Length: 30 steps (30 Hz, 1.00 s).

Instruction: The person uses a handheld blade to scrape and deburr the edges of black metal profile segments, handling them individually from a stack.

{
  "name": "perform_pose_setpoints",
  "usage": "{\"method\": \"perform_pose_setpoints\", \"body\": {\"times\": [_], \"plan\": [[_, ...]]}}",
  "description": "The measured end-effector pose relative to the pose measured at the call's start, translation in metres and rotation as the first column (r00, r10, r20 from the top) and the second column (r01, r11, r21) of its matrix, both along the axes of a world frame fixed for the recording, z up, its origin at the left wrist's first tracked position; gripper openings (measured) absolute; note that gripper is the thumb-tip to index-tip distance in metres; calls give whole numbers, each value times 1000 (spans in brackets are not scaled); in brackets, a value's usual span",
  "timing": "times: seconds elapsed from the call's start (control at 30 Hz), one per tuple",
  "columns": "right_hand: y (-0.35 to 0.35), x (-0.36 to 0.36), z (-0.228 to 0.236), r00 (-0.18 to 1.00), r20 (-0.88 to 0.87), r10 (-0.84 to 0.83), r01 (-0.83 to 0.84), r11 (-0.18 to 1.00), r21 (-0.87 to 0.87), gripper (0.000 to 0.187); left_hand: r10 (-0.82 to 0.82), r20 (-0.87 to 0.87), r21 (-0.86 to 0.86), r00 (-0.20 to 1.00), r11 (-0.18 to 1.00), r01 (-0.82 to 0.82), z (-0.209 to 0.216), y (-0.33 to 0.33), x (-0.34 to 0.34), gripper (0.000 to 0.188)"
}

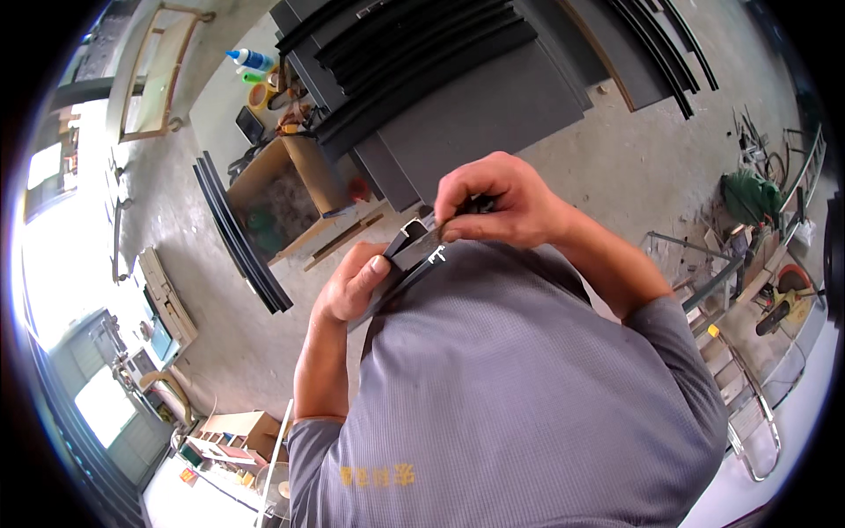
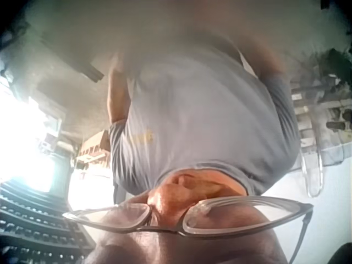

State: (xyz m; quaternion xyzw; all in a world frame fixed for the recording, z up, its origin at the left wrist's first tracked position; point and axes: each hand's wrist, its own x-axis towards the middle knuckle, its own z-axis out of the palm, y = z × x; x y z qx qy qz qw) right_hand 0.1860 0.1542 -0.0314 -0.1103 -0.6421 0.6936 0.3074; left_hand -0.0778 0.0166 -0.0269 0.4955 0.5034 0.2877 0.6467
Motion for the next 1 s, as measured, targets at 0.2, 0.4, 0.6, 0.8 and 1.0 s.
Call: {"method": "perform_pose_setpoints", "body": {"times": [0.2,0.4,0.6,0.8,1.0], "plan": [[2,4,-4,999,15,-42,43,987,-156,11,-22,-48,1,999,1000,22,4,-2,2,83],[10,2,-9,982,168,-81,93,994,-61,14,-28,-100,43,995,999,33,9,6,7,83],[11,0,-11,957,262,-123,184,957,-222,15,-19,-121,4,993,1000,19,7,1,3,82],[9,2,-2,996,82,-19,22,999,-35,12,-32,-120,23,992,999,35,13,1,8,83],[10,2,7,998,61,0,-4,997,71,10,-78,-122,-2,989,997,78,16,8,5,82]]}}
